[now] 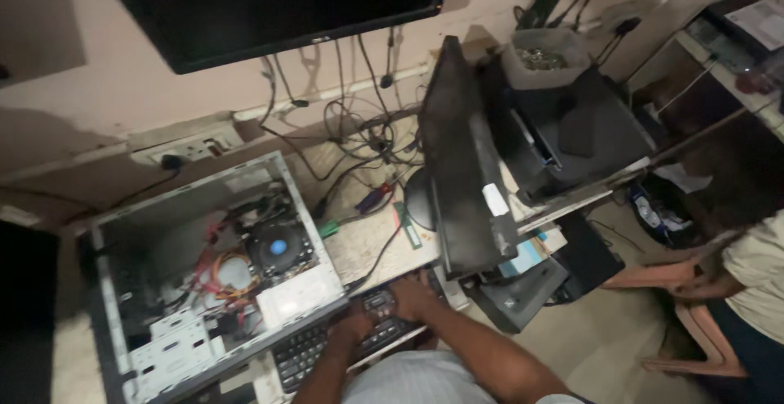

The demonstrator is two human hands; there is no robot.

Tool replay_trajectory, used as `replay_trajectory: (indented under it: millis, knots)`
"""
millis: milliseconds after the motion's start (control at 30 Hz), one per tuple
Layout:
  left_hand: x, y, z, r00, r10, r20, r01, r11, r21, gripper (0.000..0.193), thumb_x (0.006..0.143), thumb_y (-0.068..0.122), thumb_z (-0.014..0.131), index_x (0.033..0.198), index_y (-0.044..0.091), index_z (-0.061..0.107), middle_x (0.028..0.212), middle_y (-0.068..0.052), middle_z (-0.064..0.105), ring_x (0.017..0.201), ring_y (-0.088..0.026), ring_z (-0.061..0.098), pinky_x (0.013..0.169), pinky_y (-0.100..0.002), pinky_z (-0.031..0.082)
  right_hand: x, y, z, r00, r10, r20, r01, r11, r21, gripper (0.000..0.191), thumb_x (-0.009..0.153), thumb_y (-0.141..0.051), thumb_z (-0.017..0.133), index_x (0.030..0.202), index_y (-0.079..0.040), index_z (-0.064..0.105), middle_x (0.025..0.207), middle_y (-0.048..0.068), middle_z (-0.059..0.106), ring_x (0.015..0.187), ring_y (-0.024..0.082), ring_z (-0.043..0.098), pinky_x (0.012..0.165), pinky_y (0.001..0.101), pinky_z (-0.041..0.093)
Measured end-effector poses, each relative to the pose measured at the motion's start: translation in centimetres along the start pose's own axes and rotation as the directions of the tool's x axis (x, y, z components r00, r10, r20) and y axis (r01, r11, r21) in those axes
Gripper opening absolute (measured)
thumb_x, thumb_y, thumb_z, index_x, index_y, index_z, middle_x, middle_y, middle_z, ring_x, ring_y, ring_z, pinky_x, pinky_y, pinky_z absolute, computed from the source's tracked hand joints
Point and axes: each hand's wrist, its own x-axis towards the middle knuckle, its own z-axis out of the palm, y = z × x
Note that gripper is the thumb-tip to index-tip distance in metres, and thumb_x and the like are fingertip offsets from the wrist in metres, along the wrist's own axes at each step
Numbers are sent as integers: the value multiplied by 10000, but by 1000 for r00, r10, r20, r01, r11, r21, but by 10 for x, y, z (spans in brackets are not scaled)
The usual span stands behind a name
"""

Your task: The person works on an open desktop computer tower on a repair bench. They first press keys on a keyboard while watching the monitor display a BIOS/diagnostic screen, then reach into the case to reposition cables and connectors and work on the fan and internal components by hand.

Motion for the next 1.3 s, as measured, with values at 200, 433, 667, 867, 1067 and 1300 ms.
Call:
replay_trajectory:
  millis: [200, 433, 667, 867, 1067, 1300]
  knots:
    - [31, 64, 16, 901, 292, -321, -261, 955, 138, 839, 825, 493, 669, 1535, 121, 420, 1612, -235, 343, 1502, -412, 310, 1233, -501, 273, -5, 56, 9, 989, -124, -81, 122, 992, -30, 712, 861, -518, 673, 1420, -94, 550, 1498, 158, 531, 1451, 358, 405, 1166, 701, 168]
    - [57, 105, 44, 968, 157, -195, -115, 971, 210, 755, 842, 486, 638, 1519, 217, 437, 1586, -189, 396, 1478, -397, 358, 1202, -580, 284, -10, 102, 16, 970, -168, -175, 174, 985, 20, 652, 813, -461, 743, 1339, -103, 597, 1431, 171, 567, 1388, 371, 444, 1122, 678, 200]
    - [57, 110, 87, 934, -80, -349, 171, 956, 237, 873, 865, 631, 553, 1595, 281, 226, 1711, -50, 185, 1522, -351, 259, 1141, -758, 152, -18, 140, 14, 986, -141, -92, 147, 987, 59, 690, 817, -451, 771, 1361, -81, 562, 1399, 167, 565, 1364, 357, 466, 1140, 668, 209]
    - [28, 63, 86, 929, -218, -298, 255, 963, 90, 662, 952, 559, 457, 1543, 275, 365, 1539, -97, 498, 1399, -361, 509, 1206, -717, 182, -22, 122, 18, 990, -122, -72, 122, 992, 5, 733, 846, -496, 759, 1415, -103, 517, 1522, 146, 501, 1423, 366, 422, 1184, 684, 172]
    - [-18, 4, 61, 946, -199, -256, 206, 979, 2, 483, 940, 504, 508, 1346, 271, 628, 1351, -118, 667, 1288, -375, 617, 1188, -607, 308, -41, 66, 22, 1000, -7, -28, 6, 999, -44, 825, 864, -497, 729, 1534, -151, 392, 1574, 119, 410, 1500, 345, 304, 1208, 630, 172]
    - [-62, -71, 41, 930, -51, -364, 44, 999, -28, 559, 817, 358, 677, 1353, 211, 608, 1443, -159, 552, 1291, -388, 573, 1066, -504, 487, -50, -14, 34, 981, 193, -16, -193, 981, -11, 893, 921, -567, 653, 1591, -120, 267, 1651, 104, 283, 1556, 321, 202, 1232, 640, 120]
